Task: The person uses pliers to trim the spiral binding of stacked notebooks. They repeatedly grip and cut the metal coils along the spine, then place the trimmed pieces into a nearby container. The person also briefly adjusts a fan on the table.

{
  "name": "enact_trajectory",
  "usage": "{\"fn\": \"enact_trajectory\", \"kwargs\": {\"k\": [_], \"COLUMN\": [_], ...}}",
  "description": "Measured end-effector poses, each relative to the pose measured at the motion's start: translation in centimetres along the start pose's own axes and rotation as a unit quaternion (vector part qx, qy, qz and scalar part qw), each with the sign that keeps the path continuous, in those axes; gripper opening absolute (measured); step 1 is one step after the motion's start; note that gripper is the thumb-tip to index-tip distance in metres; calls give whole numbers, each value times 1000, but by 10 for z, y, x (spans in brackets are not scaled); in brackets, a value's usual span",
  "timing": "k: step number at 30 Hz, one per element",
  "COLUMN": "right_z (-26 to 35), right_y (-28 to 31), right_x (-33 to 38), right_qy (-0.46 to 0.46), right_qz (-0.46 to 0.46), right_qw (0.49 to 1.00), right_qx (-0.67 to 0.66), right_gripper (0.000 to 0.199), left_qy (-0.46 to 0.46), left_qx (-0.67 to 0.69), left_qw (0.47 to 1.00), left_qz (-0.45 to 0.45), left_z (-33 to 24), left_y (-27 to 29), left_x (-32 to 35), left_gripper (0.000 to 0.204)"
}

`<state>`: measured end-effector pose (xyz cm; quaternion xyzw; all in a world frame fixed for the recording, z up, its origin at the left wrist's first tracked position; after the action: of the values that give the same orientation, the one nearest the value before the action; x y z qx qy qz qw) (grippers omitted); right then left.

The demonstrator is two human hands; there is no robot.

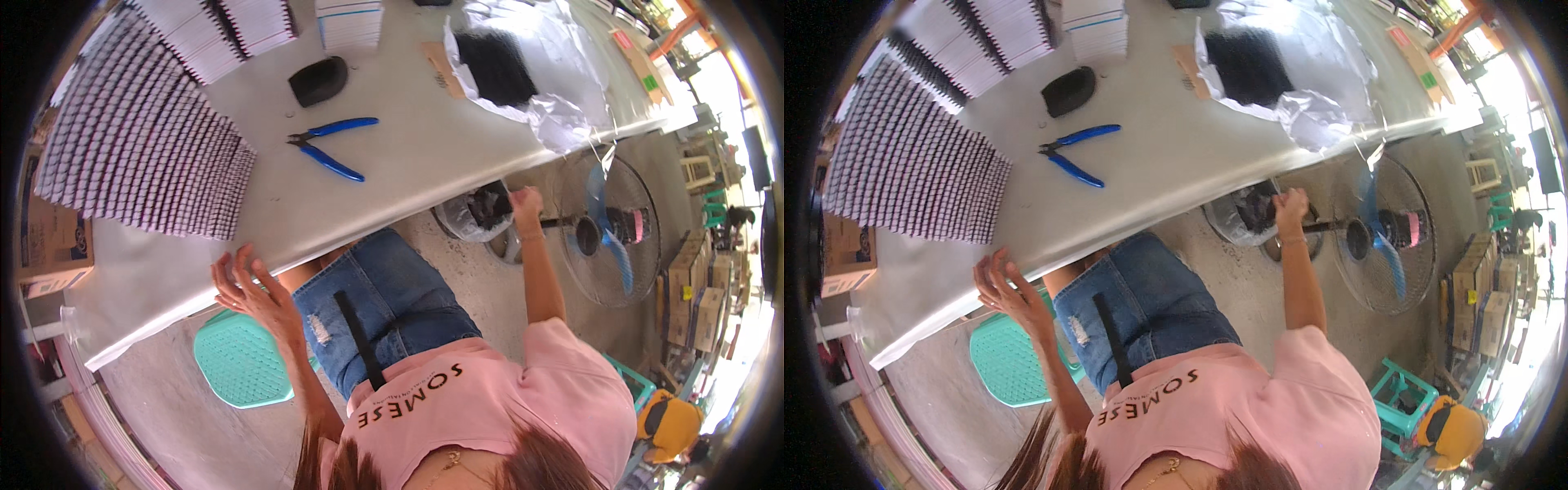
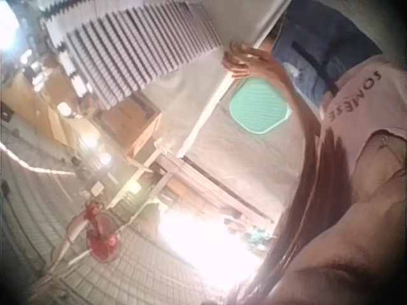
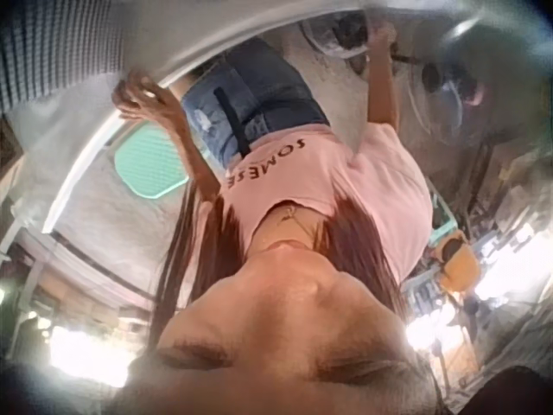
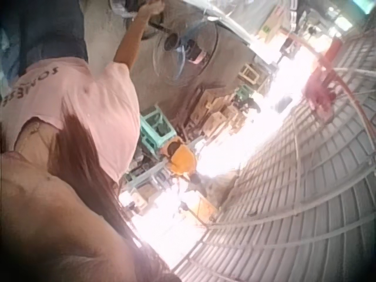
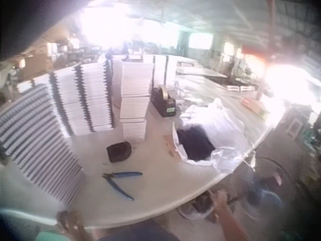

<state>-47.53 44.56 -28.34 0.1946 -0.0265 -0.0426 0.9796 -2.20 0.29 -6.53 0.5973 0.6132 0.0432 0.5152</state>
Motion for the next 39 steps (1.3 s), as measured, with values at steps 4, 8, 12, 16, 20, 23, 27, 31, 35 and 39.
{"fn": "enact_trajectory", "kwargs": {"k": [4,8,12,16,20,23,27,31,35,39], "right_z": [146,301,376,364,344,341,338,336,318,290], "right_y": [15,-41,-148,-199,-229,-225,-195,-137,-37,72], "right_x": [90,185,251,245,249,246,238,219,158,100], "right_qy": [153,436,487,513,518,511,475,450,368,340], "right_qz": [-222,-63,196,117,118,135,181,177,44,-63], "right_qw": [934,897,850,840,828,838,858,874,927,925], "right_qx": [-235,-43,36,135,182,133,74,-40,53,159], "right_gripper": [25,26,51,88,91,87,79,73,51,35], "left_qy": [-3,20,42,35,-47,-56,-107,-161,-154,-223], "left_qx": [-25,28,30,52,91,75,108,195,276,293], "left_qw": [1000,999,998,996,985,983,979,964,948,930], "left_qz": [-6,-7,-37,-63,-136,-156,-135,-87,-22,6], "left_z": [4,-2,5,2,12,5,-33,-63,-76,-112], "left_y": [11,12,25,44,57,61,43,17,-9,-16], "left_x": [3,-2,-9,-18,-12,-6,0,1,-2,-6], "left_gripper": [30,27,23,19,18,16,16,18,29,29]}}
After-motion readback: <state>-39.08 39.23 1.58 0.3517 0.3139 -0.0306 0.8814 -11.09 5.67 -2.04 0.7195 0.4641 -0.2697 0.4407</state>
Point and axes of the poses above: each hand's wrist, its own x-axis away from the middle knuckle, its own y-axis out of the back of the hand, z = x × y, the point moved 9 cm from there along -x, towards the middle knuckle, and after that the axes turned 7 degrees about -z, right-handed, at the moved point
